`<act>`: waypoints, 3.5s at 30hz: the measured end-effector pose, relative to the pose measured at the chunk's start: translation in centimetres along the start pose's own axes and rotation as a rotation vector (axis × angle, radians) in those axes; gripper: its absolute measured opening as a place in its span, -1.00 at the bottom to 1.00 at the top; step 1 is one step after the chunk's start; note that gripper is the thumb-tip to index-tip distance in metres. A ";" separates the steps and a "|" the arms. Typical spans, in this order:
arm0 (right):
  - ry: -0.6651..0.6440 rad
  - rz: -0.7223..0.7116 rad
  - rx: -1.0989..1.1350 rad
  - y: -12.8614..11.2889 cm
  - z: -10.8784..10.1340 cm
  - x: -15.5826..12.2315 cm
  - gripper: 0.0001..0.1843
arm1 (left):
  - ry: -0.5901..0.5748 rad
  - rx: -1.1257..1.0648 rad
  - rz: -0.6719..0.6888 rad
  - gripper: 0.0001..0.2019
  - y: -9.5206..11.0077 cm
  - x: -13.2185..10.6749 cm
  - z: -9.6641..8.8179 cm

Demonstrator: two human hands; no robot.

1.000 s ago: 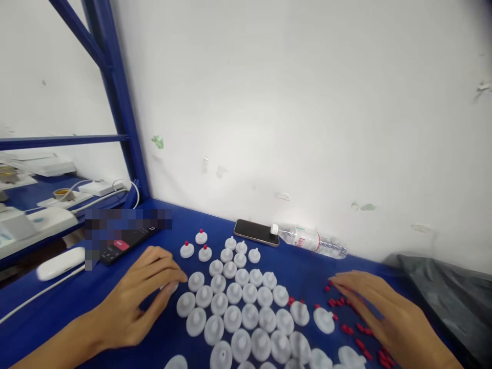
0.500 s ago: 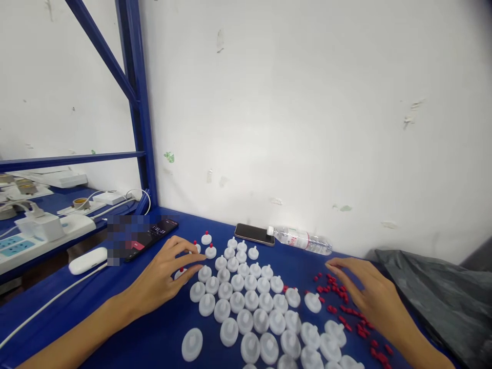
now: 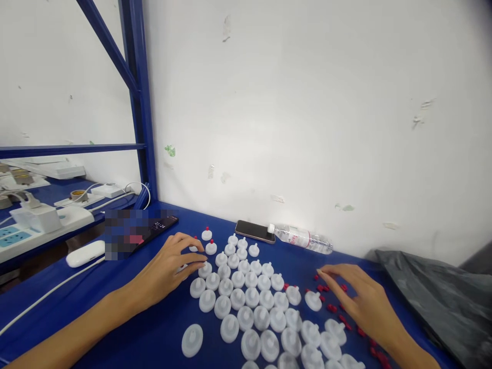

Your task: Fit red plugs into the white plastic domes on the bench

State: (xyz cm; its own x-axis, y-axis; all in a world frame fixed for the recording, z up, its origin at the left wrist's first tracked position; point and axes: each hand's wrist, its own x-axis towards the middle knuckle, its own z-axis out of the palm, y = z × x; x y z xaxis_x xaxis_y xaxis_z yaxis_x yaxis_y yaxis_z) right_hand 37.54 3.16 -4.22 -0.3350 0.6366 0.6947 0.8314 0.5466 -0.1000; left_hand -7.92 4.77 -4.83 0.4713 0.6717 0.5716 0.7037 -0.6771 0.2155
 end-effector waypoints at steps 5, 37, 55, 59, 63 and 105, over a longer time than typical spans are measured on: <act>0.010 -0.096 -0.021 -0.4 0.1 0.1 -0.89 | -0.047 -0.009 0.011 -0.83 -0.3 0.1 0.2; 0.030 0.535 0.967 -14.4 0.7 8.5 -0.64 | 0.240 -0.055 0.270 -0.59 7.1 6.3 1.5; -0.055 0.519 1.232 -16.2 3.4 6.2 -0.64 | 0.373 -0.144 0.340 -0.77 7.1 3.6 2.9; -0.065 0.503 1.302 -16.1 3.6 6.2 -0.67 | 0.371 -0.313 0.226 -0.80 7.2 3.5 2.9; -0.040 0.399 1.082 -15.7 3.9 5.9 -0.71 | 0.298 -0.492 0.014 -0.76 7.7 3.5 2.8; 0.054 -0.120 0.146 -13.2 3.0 5.2 -0.65 | 0.078 -1.026 -0.496 -0.42 5.6 5.9 1.2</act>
State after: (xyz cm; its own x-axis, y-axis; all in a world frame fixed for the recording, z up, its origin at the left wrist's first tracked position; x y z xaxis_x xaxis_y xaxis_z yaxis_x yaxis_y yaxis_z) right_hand 23.44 0.88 -1.44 -0.4005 0.5342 0.7445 0.7127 0.6923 -0.1134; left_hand -0.54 5.26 -1.16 0.2026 0.9375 0.2831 0.0200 -0.2930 0.9559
